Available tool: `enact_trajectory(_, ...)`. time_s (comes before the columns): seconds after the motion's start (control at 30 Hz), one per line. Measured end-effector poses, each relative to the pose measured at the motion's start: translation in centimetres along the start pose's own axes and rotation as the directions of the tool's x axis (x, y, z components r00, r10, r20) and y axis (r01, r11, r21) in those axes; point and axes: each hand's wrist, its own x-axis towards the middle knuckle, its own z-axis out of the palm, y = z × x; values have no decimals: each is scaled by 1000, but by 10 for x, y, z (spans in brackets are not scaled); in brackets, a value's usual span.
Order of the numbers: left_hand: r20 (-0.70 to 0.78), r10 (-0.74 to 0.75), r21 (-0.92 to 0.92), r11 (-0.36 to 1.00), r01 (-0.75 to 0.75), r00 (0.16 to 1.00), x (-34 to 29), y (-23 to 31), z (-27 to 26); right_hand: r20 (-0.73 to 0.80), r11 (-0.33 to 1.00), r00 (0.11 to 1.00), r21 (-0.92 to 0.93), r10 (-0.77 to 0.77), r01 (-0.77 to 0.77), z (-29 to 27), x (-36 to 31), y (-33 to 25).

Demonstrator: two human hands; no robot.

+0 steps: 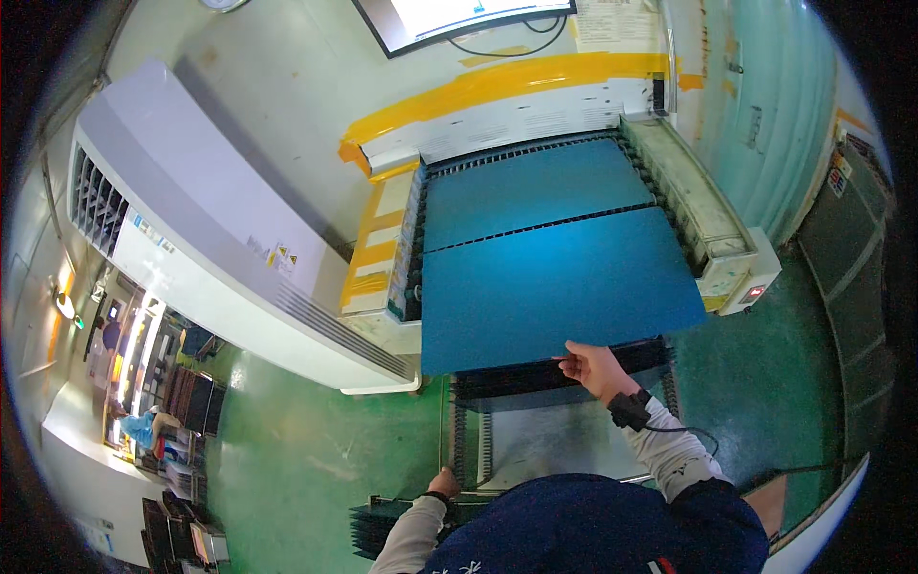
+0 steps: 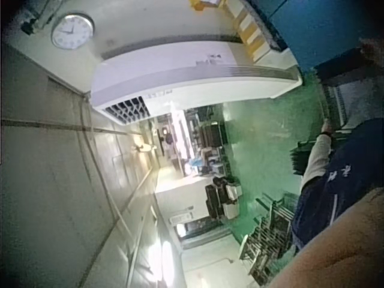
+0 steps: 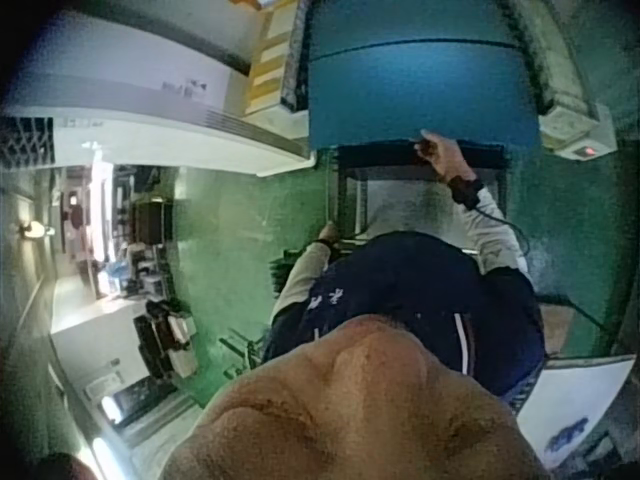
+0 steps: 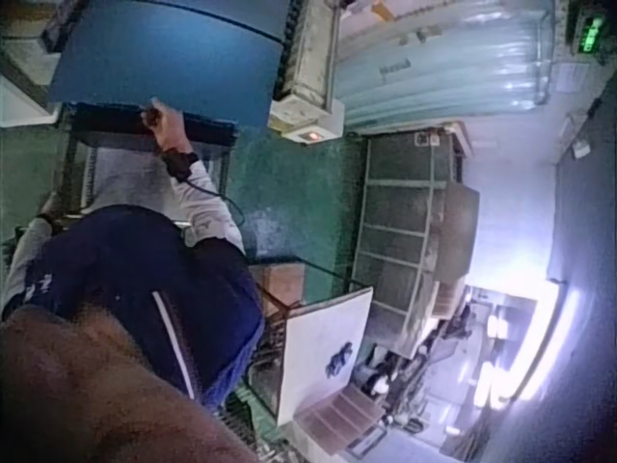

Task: The recorder is feeding blue metal plates into a processing machine on a fabrication floor.

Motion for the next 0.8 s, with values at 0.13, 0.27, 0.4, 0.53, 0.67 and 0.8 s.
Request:
enact_trajectory(0.13, 7, 5, 24, 1000, -5, 1000, 13, -12, 12, 9, 1000, 1000, -21, -12, 12, -10, 15, -1)
enact_trajectory(0.27, 13, -35, 8, 999, 35, 999, 3, 26, -5, -27, 998, 999, -39, -43, 42, -22, 17, -4)
enact_trajectory(0.4, -31, -37, 0, 999, 37, 999, 31, -27, 34, 19, 999, 1000, -31, -8, 9, -6, 22, -4)
enact_trajectory(0.53, -31, -27, -2, 1000, 27, 999, 39, -24, 39, -21, 999, 1000, -33, 3, -4, -8, 24, -7)
enact_trajectory(0.67, -54, -122, -117, 986, 115, 991, 35, -21, 38, -21, 1000, 1000, -24, 10, -11, -4, 25, -9)
enact_trajectory(0.8, -39, -87, -54, 995, 85, 995, 21, -7, 25, -37, 1000, 999, -12, 11, -12, -6, 28, -10)
